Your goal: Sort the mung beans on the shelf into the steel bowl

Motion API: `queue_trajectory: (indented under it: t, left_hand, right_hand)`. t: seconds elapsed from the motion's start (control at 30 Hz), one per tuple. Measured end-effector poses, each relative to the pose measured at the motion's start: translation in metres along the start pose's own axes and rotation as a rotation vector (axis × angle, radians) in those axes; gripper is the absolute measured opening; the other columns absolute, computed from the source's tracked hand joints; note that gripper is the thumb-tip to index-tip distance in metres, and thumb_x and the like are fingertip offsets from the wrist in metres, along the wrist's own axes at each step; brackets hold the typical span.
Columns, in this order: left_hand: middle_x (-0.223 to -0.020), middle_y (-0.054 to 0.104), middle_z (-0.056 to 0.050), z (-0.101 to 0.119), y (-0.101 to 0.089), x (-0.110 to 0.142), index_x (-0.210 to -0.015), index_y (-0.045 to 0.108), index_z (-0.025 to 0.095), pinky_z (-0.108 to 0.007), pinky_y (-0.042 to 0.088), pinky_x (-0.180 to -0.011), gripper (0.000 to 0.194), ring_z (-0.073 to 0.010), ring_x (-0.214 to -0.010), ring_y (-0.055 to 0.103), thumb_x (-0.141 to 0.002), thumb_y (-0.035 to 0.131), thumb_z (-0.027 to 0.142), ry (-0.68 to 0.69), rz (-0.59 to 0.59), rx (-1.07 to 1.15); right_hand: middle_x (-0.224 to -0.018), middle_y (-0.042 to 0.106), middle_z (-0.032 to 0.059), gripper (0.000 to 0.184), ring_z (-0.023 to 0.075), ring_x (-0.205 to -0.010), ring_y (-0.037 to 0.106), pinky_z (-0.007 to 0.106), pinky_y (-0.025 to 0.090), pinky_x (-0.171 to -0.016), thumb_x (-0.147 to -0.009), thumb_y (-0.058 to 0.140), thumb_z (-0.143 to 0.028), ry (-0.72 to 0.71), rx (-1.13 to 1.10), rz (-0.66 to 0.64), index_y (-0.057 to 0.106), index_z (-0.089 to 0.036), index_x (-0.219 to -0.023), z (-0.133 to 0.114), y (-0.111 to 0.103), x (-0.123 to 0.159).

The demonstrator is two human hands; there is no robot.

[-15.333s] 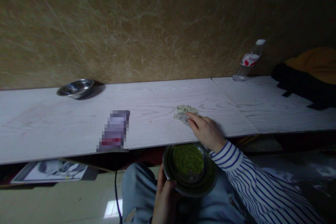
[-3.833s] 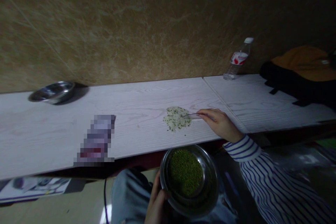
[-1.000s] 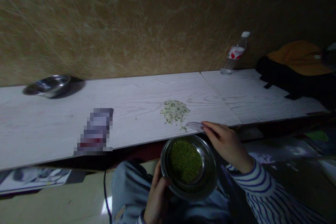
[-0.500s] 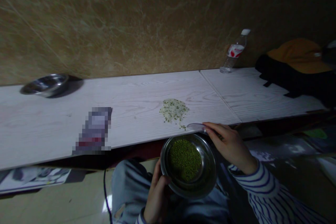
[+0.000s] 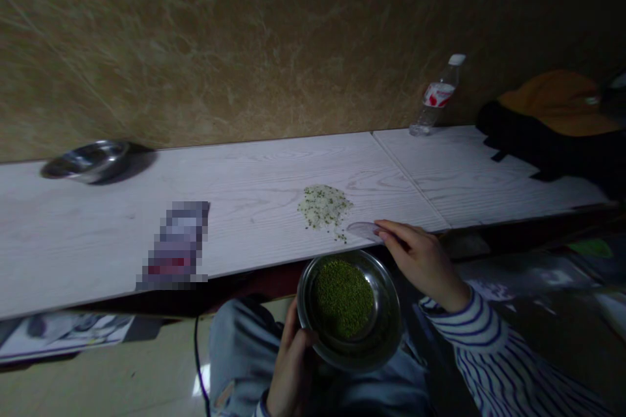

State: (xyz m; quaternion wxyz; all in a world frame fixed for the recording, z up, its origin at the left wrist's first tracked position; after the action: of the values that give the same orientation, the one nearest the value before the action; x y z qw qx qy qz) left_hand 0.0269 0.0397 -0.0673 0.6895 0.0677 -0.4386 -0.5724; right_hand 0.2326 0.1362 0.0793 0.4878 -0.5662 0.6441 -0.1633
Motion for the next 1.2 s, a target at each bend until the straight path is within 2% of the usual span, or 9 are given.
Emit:
queue_trajectory:
  t: [0.13,0.33,0.47,0.6,0.8,0.97,1.2]
  left_hand:
    - [-0.12,0.063,-0.002,0.0,0.0,0.001,-0.129,0.05,0.028,-0.035,0.036,-0.099,0.061,-0.0236,-0.123,0.044,-0.071,0.056,0.014,-0.009,0.01,-0.008]
    - [-0.122,0.062,-0.004,-0.001,-0.002,-0.001,-0.131,0.049,0.028,-0.04,0.038,-0.097,0.065,-0.0269,-0.117,0.05,-0.068,0.057,0.014,-0.007,0.021,-0.003]
    - [-0.127,0.059,-0.005,0.001,-0.002,0.001,-0.132,0.049,0.029,-0.04,0.041,-0.094,0.066,-0.0282,-0.119,0.048,-0.068,0.06,0.018,-0.002,0.029,-0.01]
    - [-0.123,0.062,-0.005,0.001,-0.001,0.003,-0.132,0.049,0.027,-0.041,0.041,-0.094,0.065,-0.0285,-0.117,0.049,-0.068,0.06,0.019,-0.008,0.041,-0.009]
    - [-0.12,0.063,-0.003,0.002,0.001,0.003,-0.128,0.053,0.029,-0.035,0.041,-0.093,0.063,-0.0254,-0.116,0.05,-0.067,0.058,0.015,0.004,0.032,-0.025]
    - [-0.12,0.063,-0.002,0.001,0.0,0.002,-0.128,0.052,0.03,-0.033,0.041,-0.092,0.061,-0.0234,-0.113,0.052,-0.069,0.057,0.017,-0.002,0.019,-0.012]
    - [-0.121,0.061,-0.004,-0.001,-0.002,0.001,-0.133,0.047,0.028,-0.035,0.044,-0.085,0.067,-0.026,-0.11,0.053,-0.068,0.057,0.017,-0.013,0.032,-0.021]
  right_hand:
    - [-0.099,0.072,0.0053,0.024,0.0182,-0.09,0.066,0.033,0.053,-0.084,-0.088,0.051,-0.025,0.004,0.005,-0.01,0.067,-0.019,-0.105,0.0,-0.002,0.005]
    - [-0.099,0.072,0.0049,0.024,0.0177,-0.09,0.066,0.032,0.053,-0.083,-0.088,0.051,-0.025,-0.007,0.003,-0.019,0.066,-0.02,-0.106,-0.004,-0.003,0.011]
    - [-0.099,0.072,0.0041,0.024,0.0177,-0.091,0.066,0.032,0.053,-0.084,-0.089,0.051,-0.025,-0.004,-0.014,-0.03,0.066,-0.021,-0.106,-0.005,-0.001,0.011]
    - [-0.1,0.071,0.0044,0.025,0.0187,-0.093,0.066,0.034,0.052,-0.084,-0.089,0.049,-0.026,0.003,-0.03,-0.055,0.065,-0.022,-0.108,-0.006,0.002,0.011]
    - [-0.101,0.072,0.0046,0.026,0.0195,-0.092,0.066,0.037,0.052,-0.085,-0.089,0.048,-0.024,-0.012,-0.044,-0.057,0.065,-0.023,-0.108,-0.011,0.009,0.0]
    - [-0.103,0.071,0.0052,0.026,0.0193,-0.093,0.066,0.036,0.052,-0.085,-0.089,0.048,-0.024,0.009,-0.03,-0.028,0.066,-0.022,-0.107,-0.008,0.008,-0.007]
    - [-0.101,0.072,0.0059,0.027,0.0198,-0.09,0.068,0.035,0.054,-0.082,-0.089,0.049,-0.029,0.062,0.003,0.038,0.066,-0.02,-0.107,0.006,-0.002,-0.007]
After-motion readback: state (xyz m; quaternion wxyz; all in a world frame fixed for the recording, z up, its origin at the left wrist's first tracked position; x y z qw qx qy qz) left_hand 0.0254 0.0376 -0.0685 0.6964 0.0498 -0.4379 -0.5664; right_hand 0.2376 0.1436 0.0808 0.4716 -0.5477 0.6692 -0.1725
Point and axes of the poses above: each hand's wrist, its own x-axis away from the middle knuckle, its own y-axis out of the palm, z = x × y, the point moved 7 cm from there along -x, towards the middle knuckle
